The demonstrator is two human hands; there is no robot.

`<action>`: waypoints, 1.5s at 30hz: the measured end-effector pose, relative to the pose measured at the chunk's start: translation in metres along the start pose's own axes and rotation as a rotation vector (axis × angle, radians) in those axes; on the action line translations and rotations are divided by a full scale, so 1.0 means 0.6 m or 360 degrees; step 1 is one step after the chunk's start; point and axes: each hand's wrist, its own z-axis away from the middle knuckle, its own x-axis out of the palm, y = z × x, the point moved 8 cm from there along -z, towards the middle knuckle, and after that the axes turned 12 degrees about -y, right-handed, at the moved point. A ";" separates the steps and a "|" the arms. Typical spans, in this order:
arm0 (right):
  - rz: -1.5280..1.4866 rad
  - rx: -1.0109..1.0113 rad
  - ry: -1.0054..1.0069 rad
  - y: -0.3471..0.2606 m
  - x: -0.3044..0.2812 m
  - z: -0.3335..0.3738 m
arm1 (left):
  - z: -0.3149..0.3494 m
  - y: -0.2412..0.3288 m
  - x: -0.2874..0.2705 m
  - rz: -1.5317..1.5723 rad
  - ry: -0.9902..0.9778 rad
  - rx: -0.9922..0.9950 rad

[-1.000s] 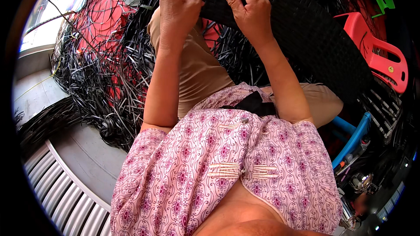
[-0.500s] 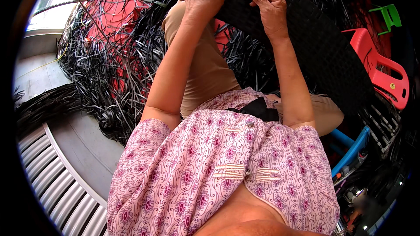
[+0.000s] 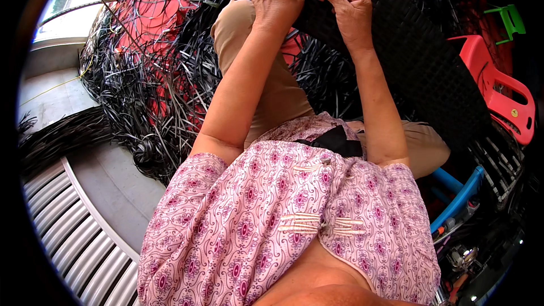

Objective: The person sits on the floor and weaves a black plastic mat by hand. They interlace thin black plastic strips into the existing grid structure, occasionally lifting and turning the mat to access different sections.

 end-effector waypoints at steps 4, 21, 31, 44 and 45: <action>0.0097 -0.0014 -0.0036 0.006 0.000 -0.010 | 0.003 0.006 0.003 -0.0054 0.0002 -0.0033; 0.1471 0.0073 -0.0144 -0.001 0.041 -0.037 | -0.007 -0.027 0.022 0.0249 -0.0008 0.0064; 0.1820 0.0194 -0.0158 0.003 0.061 -0.050 | -0.004 -0.028 0.020 0.0338 0.0027 0.0011; 0.1938 0.0064 -0.0091 0.002 0.070 -0.061 | -0.004 -0.042 0.019 0.0590 -0.0129 -0.0052; 0.1945 0.0058 -0.0089 -0.001 0.072 -0.060 | -0.002 -0.044 0.018 0.0585 -0.0085 -0.0029</action>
